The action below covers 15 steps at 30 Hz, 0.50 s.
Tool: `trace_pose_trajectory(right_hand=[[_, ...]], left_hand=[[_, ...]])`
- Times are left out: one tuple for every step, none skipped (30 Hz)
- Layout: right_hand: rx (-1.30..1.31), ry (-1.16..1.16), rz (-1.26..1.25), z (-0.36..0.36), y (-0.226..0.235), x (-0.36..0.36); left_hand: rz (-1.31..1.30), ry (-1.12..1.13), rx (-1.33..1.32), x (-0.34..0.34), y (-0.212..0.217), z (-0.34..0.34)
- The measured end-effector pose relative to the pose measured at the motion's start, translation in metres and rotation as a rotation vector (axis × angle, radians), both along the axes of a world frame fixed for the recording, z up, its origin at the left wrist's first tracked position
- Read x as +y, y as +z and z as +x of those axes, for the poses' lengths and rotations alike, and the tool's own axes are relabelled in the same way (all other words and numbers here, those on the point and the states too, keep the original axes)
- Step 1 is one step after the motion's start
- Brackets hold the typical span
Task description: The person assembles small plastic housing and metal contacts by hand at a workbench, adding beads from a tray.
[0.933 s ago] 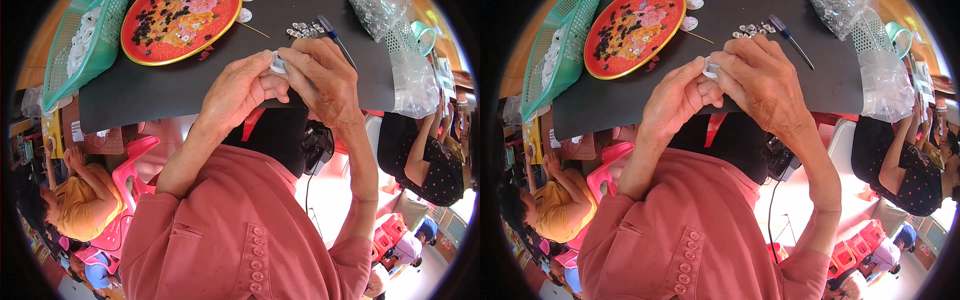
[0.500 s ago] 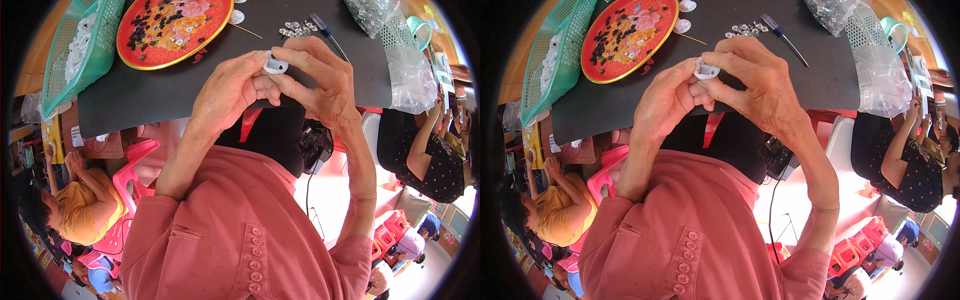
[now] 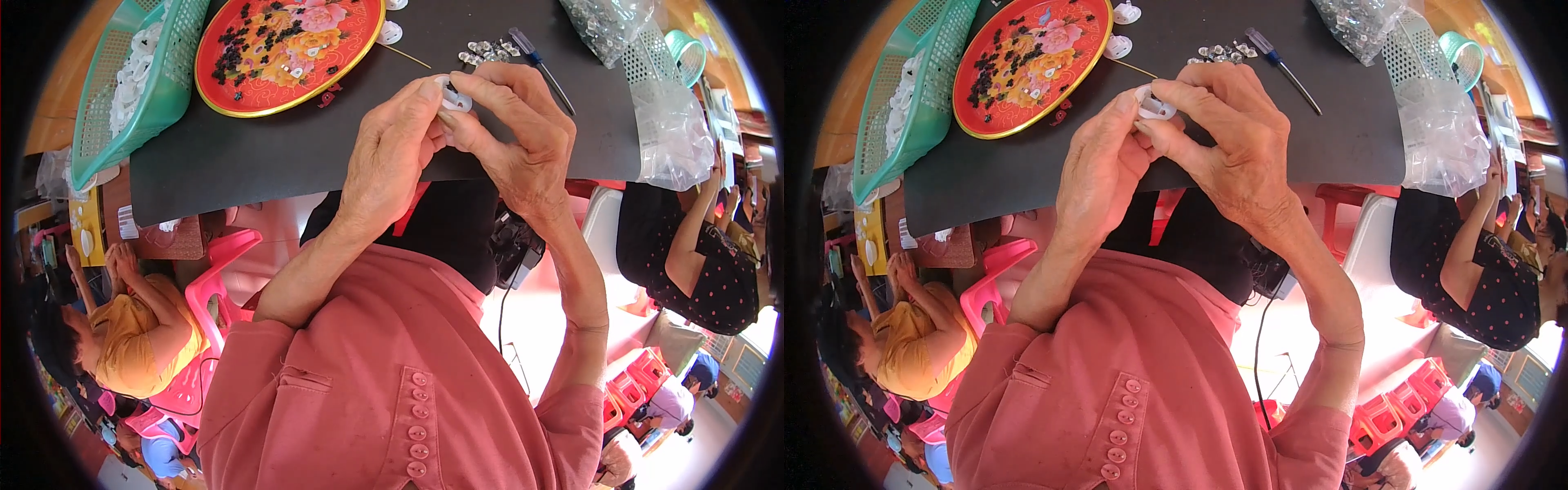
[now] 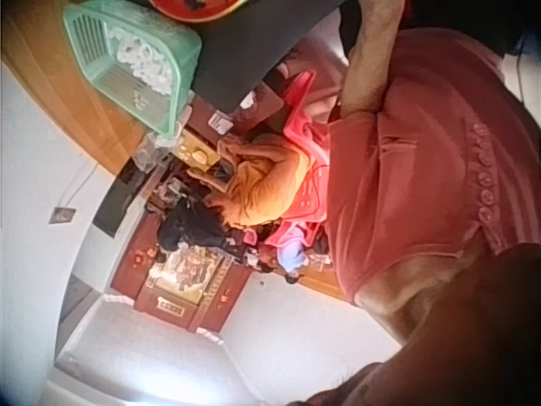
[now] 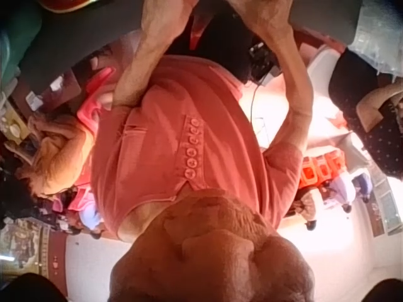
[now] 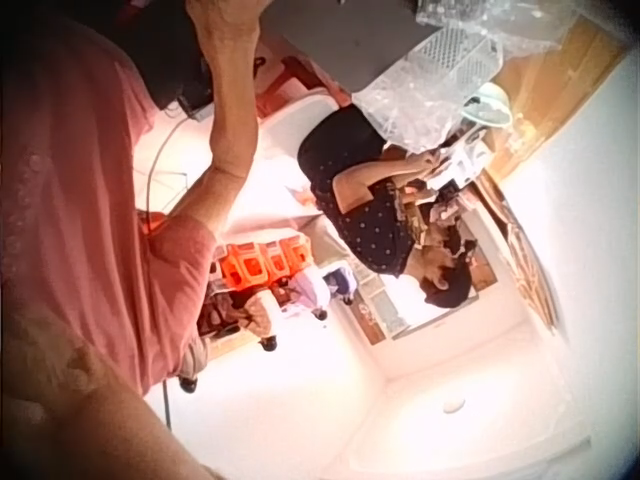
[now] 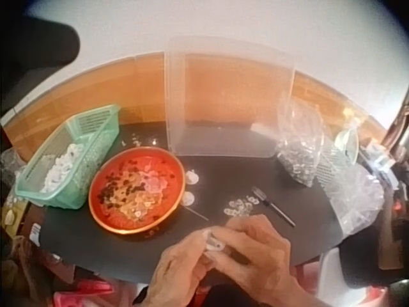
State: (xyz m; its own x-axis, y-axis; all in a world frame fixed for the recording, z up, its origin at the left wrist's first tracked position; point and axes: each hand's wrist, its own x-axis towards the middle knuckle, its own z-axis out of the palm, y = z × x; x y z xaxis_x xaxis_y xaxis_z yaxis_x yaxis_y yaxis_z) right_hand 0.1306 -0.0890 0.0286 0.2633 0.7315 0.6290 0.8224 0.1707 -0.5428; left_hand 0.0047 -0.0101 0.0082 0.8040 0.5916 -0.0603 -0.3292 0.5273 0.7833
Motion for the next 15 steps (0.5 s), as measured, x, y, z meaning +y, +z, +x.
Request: trace_pose_trajectory(right_hand=[[0.001,0.002,0.001,-0.0008,-0.0005,0.0002],[0.020,0.005,-0.004,-0.0018,-0.0011,-0.0003],[0.038,0.007,-0.009,-0.0026,-0.0020,-0.0004],[0.039,0.007,-0.009,-0.0030,-0.0033,-0.0002],[0.045,0.011,0.006,-0.0033,-0.0049,-0.0001],[0.051,0.015,0.021,-0.0036,-0.0061,-0.0001],[0.052,0.013,0.021,-0.0040,-0.0069,-0.0004],[0.053,0.001,0.022,-0.0044,-0.0076,-0.0003],[0.053,-0.011,0.023,-0.0049,-0.0082,-0.0002],[0.054,-0.012,0.023,-0.0056,-0.0086,0.0000],[0.059,0.001,0.025,-0.0063,-0.0091,0.0004],[0.064,0.014,0.027,-0.0068,-0.0096,0.0004],[0.065,0.014,0.027,-0.0069,-0.0099,0.0003],[0.075,0.017,0.024,-0.0069,-0.0097,-0.0001],[0.084,0.020,0.020,-0.0068,-0.0094,-0.0005]], left_hand=[[-0.017,-0.009,0.000,0.0019,-0.0011,0.0001],[-0.035,-0.020,-0.001,0.0034,-0.0023,0.0003],[-0.035,-0.021,-0.002,0.0045,-0.0042,-0.0006],[-0.081,-0.028,-0.034,0.0056,-0.0064,-0.0018],[-0.127,-0.036,-0.065,0.0059,-0.0074,-0.0023],[-0.127,-0.038,-0.064,0.0048,-0.0053,-0.0022],[-0.087,-0.044,-0.032,0.0030,-0.0014,-0.0021],[-0.047,-0.049,0.001,0.0020,0.0007,-0.0022],[-0.047,-0.049,0.002,0.0027,0.0001,-0.0022],[-0.044,-0.059,-0.008,0.0041,-0.0014,-0.0021],[-0.041,-0.068,-0.019,0.0052,-0.0032,-0.0022],[-0.041,-0.068,-0.017,0.0059,-0.0053,-0.0024],[-0.058,-0.055,-0.014,0.0063,-0.0075,-0.0027],[-0.075,-0.044,-0.011,0.0062,-0.0085,-0.0028],[-0.076,-0.047,-0.010,0.0054,-0.0074,-0.0026]])
